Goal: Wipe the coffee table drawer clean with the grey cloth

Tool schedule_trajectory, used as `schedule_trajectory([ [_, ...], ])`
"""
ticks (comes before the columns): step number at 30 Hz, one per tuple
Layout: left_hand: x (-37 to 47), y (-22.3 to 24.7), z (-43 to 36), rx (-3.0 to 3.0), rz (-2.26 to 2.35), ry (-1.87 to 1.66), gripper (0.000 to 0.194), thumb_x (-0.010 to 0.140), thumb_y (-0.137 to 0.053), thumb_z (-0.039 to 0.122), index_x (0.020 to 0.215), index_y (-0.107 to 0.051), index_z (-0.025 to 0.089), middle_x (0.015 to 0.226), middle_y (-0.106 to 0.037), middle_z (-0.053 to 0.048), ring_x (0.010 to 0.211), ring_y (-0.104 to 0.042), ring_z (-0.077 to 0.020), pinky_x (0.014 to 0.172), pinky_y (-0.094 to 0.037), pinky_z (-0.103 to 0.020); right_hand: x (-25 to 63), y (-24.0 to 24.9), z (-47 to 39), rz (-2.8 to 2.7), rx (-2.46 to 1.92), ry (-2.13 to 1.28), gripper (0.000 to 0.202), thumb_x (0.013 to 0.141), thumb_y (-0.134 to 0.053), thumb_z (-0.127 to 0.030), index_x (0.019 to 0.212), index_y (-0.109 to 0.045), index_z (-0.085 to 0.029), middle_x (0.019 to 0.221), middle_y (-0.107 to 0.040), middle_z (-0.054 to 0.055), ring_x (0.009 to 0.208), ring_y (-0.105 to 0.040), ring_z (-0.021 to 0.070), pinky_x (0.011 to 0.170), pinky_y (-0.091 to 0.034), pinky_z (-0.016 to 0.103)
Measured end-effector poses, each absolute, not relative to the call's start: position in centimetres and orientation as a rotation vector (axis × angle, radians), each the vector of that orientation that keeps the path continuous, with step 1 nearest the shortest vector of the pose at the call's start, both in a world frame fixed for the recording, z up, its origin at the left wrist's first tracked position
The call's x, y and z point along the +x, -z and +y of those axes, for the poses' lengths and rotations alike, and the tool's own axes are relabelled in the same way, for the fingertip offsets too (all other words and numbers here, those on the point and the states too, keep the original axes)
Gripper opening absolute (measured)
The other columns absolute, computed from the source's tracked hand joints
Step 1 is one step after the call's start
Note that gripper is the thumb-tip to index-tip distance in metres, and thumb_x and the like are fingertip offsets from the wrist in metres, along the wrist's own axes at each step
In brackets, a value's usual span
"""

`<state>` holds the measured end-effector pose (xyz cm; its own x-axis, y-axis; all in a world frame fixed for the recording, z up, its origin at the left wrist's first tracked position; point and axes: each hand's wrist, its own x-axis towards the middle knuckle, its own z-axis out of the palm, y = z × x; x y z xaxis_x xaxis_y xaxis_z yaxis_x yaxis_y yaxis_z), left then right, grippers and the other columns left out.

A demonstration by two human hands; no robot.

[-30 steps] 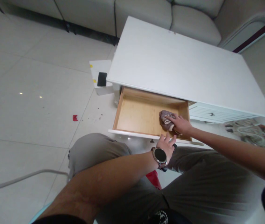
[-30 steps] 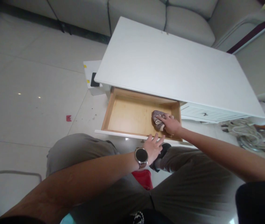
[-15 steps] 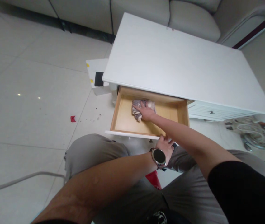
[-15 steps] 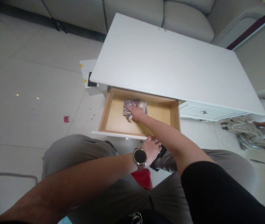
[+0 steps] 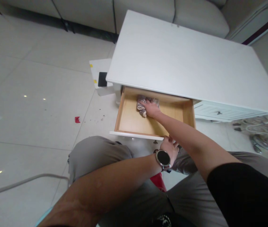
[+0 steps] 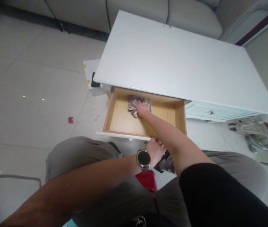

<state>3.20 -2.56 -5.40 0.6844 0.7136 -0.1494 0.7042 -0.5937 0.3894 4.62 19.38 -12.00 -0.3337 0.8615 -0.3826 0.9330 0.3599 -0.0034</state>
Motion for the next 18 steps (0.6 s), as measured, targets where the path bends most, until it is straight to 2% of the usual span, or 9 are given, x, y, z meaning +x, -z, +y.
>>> schedule_trajectory([
  [3, 2.3, 5.3, -2.6, 2.638, 0.949, -0.007, 0.033, 0.102, -0.050, 0.021, 0.111, -0.081, 0.029, 0.156, -0.056, -0.001, 0.140, -0.048, -0.0302, 0.105, -0.047, -0.048, 10.3, 11.9, 19.2, 2.260, 1.584, 0.267, 0.070, 0.102, -0.045, -0.024, 0.169, -0.029, -0.036, 0.155, -0.054, 0.017, 0.124, -0.064, 0.0355, 0.101, -0.051, 0.048],
  [6, 1.7, 5.2, -2.6, 2.708, 0.935, 0.016, 0.041, 0.103, -0.045, 0.021, 0.121, -0.080, 0.030, 0.166, -0.046, -0.001, 0.141, -0.046, -0.0336, 0.103, -0.045, -0.050, 16.7, 11.8, 17.6, 2.137, 1.694, 0.155, 0.065, 0.101, -0.047, -0.024, 0.164, -0.039, -0.034, 0.140, -0.065, 0.016, 0.114, -0.068, 0.0327, 0.094, -0.051, 0.042],
  [8, 1.5, 5.2, -2.6, 2.710, 0.942, 0.044, 0.043, 0.104, -0.042, 0.021, 0.124, -0.079, 0.030, 0.167, -0.045, 0.000, 0.142, -0.045, -0.0344, 0.103, -0.045, -0.050, 20.3, 11.9, 16.3, 2.017, 1.812, 0.072, 0.061, 0.100, -0.049, -0.026, 0.161, -0.045, -0.031, 0.134, -0.068, 0.016, 0.111, -0.068, 0.0332, 0.092, -0.051, 0.042],
  [11, 1.4, 5.1, -2.5, 2.708, 0.917, 0.061, 0.044, 0.105, -0.041, 0.022, 0.126, -0.078, 0.028, 0.167, -0.044, 0.000, 0.142, -0.046, -0.0353, 0.104, -0.045, -0.050, 23.2, 12.3, 14.7, 1.956, 1.911, 0.028, 0.062, 0.101, -0.050, -0.033, 0.162, -0.042, -0.027, 0.135, -0.068, 0.018, 0.110, -0.067, 0.0319, 0.089, -0.049, 0.039],
  [18, 0.9, 4.7, -2.3, 2.721, 0.888, 0.095, 0.041, 0.105, -0.042, 0.025, 0.125, -0.078, 0.027, 0.168, -0.043, -0.001, 0.140, -0.048, -0.0330, 0.103, -0.046, -0.047, 20.8, 13.0, 14.3, 1.879, 2.035, 0.038, 0.063, 0.103, -0.045, -0.047, 0.162, -0.041, -0.026, 0.120, -0.073, 0.017, 0.104, -0.069, 0.0306, 0.091, -0.047, 0.040],
])
